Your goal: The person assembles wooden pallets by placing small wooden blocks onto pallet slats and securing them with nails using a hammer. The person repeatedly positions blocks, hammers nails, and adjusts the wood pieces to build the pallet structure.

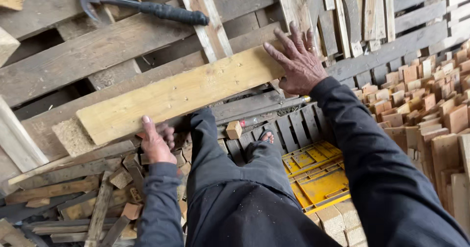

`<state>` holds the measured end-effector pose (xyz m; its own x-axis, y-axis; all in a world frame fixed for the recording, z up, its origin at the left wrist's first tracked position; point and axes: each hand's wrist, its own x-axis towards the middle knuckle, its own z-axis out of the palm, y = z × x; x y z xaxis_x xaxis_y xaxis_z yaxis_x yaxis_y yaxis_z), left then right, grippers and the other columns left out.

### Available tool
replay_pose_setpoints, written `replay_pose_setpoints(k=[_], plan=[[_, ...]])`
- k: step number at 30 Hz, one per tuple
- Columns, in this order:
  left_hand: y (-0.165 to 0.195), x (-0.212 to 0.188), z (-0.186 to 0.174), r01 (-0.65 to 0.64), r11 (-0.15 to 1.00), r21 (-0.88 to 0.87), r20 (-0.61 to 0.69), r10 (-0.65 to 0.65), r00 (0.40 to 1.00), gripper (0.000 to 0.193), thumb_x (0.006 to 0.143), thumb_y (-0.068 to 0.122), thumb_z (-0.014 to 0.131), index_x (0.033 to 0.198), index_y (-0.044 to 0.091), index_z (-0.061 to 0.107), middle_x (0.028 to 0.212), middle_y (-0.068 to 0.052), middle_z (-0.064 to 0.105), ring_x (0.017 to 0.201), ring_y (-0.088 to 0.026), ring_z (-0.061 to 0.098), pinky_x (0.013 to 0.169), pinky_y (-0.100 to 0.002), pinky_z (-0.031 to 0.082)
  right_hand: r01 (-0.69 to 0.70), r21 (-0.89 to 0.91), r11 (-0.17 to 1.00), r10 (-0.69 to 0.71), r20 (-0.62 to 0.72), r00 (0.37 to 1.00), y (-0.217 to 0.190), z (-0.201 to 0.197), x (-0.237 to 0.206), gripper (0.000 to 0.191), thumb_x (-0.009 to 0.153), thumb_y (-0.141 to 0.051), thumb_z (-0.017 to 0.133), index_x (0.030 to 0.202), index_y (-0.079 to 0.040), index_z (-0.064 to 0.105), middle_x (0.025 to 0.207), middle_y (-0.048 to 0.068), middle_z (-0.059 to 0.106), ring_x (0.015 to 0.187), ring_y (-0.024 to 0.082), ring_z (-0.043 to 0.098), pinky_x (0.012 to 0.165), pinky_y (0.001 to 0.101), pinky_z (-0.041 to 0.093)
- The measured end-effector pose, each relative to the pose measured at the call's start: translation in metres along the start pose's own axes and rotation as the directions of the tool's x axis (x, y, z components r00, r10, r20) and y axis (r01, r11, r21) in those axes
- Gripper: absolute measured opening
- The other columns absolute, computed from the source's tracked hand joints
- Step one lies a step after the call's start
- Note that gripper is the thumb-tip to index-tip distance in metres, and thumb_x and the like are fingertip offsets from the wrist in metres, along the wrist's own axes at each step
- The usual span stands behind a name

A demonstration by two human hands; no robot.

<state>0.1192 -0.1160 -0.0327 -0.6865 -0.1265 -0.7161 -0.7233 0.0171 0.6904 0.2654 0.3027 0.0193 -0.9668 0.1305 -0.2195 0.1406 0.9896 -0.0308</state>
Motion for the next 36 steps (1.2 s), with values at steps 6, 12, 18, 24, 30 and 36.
replay_pose_setpoints(k=[6,12,18,24,30,36], plan=[[-0.004,-0.087,0.090,-0.840,0.425,0.338,0.536,0.646,0.543,0.046,0.087,0.037,0.087,0.111,0.006,0.063,0.106,-0.004,0.070,0.097,-0.020,0.072,0.085,-0.036,0.063,-0.266,0.792,0.550,0.657,-0.214,0.723,-0.023,0.034,-0.080,0.124,0.080,-0.043,0.081,0.171,-0.009,0.004,0.174,0.022,0.017,0.165,0.042,0.014,0.137,0.0611,0.014],[0.012,-0.104,0.260,-0.932,-0.326,0.157,0.916,0.400,0.014,0.119,0.057,0.055,0.093,0.148,0.003,0.036,0.143,-0.023,0.045,0.137,-0.042,0.039,0.110,-0.061,0.031,-0.412,0.776,0.478,0.809,-0.207,0.550,-0.066,0.079,-0.050,0.137,0.062,-0.058,0.094,0.162,-0.008,0.016,0.166,0.018,0.033,0.158,0.039,0.024,0.128,0.0665,0.006],[-0.009,-0.102,0.305,-0.917,-0.339,0.209,0.971,0.183,0.154,0.129,0.058,0.064,0.096,0.150,0.001,0.031,0.138,-0.022,0.047,0.128,-0.040,0.047,0.106,-0.059,0.036,-0.355,0.848,0.393,0.893,-0.261,0.366,-0.064,0.085,-0.026,0.117,0.063,-0.045,0.099,0.149,-0.003,0.031,0.150,0.022,0.042,0.150,0.050,0.018,0.119,0.0664,0.002],[-0.008,-0.100,0.296,-0.907,-0.354,0.226,0.966,0.203,0.161,0.119,0.057,0.050,0.097,0.148,0.004,0.035,0.138,-0.020,0.048,0.129,-0.041,0.048,0.108,-0.057,0.036,-0.235,0.837,0.494,0.851,-0.410,0.328,-0.064,0.088,-0.033,0.097,0.074,-0.028,0.090,0.149,-0.006,0.033,0.143,0.018,0.048,0.148,0.037,0.045,0.134,0.0662,0.006],[-0.006,-0.105,0.296,-0.898,-0.380,0.221,0.973,0.150,0.176,0.120,0.057,0.051,0.097,0.148,0.002,0.035,0.138,-0.022,0.048,0.130,-0.042,0.046,0.106,-0.059,0.034,-0.170,0.867,0.468,0.852,-0.393,0.345,-0.062,0.103,-0.035,0.104,0.067,-0.032,0.095,0.147,-0.006,0.033,0.136,0.015,0.050,0.139,0.035,0.052,0.132,0.0691,0.002],[-0.012,-0.103,0.293,-0.891,-0.406,0.204,0.974,0.180,0.141,0.121,0.060,0.057,0.096,0.149,0.001,0.036,0.133,-0.021,0.049,0.125,-0.042,0.049,0.104,-0.061,0.037,-0.141,0.871,0.470,0.844,-0.397,0.362,-0.061,0.108,-0.037,0.119,0.060,-0.049,0.100,0.146,-0.006,0.031,0.133,0.015,0.046,0.137,0.035,0.052,0.129,0.0707,0.000]])
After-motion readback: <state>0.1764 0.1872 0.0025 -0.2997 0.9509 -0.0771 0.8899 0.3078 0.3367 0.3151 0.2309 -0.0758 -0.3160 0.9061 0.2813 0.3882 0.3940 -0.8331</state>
